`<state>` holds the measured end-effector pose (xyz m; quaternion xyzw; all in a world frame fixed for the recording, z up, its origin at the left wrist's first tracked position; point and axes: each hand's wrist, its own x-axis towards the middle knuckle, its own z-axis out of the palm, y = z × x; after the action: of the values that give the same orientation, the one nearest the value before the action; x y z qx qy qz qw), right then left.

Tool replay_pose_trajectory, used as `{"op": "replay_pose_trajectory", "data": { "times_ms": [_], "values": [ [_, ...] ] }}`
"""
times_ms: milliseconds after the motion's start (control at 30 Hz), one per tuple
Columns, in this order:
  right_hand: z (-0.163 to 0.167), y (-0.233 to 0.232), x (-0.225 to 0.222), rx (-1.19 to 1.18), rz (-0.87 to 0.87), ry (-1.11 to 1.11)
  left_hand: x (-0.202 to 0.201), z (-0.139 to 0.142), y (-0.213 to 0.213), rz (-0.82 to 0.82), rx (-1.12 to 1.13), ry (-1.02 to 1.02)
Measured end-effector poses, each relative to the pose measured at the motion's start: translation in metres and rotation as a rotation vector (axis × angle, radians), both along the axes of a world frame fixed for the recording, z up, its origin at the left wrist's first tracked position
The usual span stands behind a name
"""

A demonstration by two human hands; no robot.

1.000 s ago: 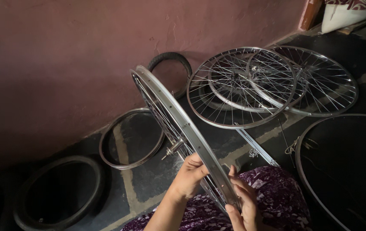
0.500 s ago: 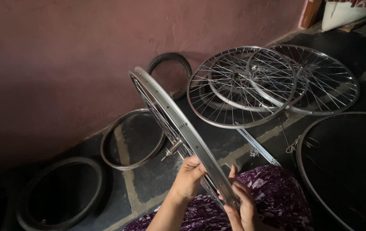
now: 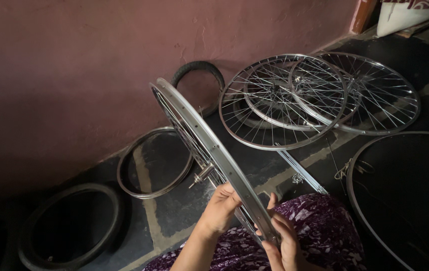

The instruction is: The person inserts bicycle spokes into the hub and rim of a wheel, then secures them by hand. They repeat this process for multiple spokes, rotating the wheel to access different sections.

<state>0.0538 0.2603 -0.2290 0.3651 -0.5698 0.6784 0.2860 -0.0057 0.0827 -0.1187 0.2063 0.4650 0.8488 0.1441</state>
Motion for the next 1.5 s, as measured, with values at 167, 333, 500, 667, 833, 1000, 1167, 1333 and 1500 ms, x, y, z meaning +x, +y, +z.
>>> {"op": "replay_pose_trajectory", "data": {
  "times_ms": [167,333,500,667,833,1000,1167,1333,1500],
  "values": [
    [0.002,0.004,0.006,0.06,-0.036,0.004,-0.001,-0.001,-0.006,-0.009,-0.034,0.009],
    [0.021,-0.003,0.015,0.062,-0.067,0.02,0.0,-0.004,-0.003,-0.004,-0.016,0.028],
    [0.03,-0.003,0.016,0.077,-0.064,-0.001,0.0,-0.007,-0.004,-0.031,0.031,0.006],
    [0.026,-0.005,0.014,0.054,-0.041,0.021,0.001,-0.002,-0.004,0.014,-0.021,0.04],
    [0.021,-0.004,0.016,0.081,-0.087,0.014,0.009,0.008,0.009,0.106,-0.002,0.022],
    [0.014,-0.006,0.015,0.02,-0.06,-0.05,0.012,0.016,0.012,0.093,0.061,0.05],
    [0.015,-0.015,0.007,0.005,-0.022,-0.022,0.013,0.03,0.013,0.184,0.006,-0.004],
    [0.023,-0.047,-0.009,0.338,-0.29,0.028,0.036,0.062,-0.003,0.591,-0.184,0.292],
    [0.038,-0.084,-0.005,0.681,0.131,0.216,0.051,0.083,-0.05,0.968,-0.664,-0.298]
  ]
}}
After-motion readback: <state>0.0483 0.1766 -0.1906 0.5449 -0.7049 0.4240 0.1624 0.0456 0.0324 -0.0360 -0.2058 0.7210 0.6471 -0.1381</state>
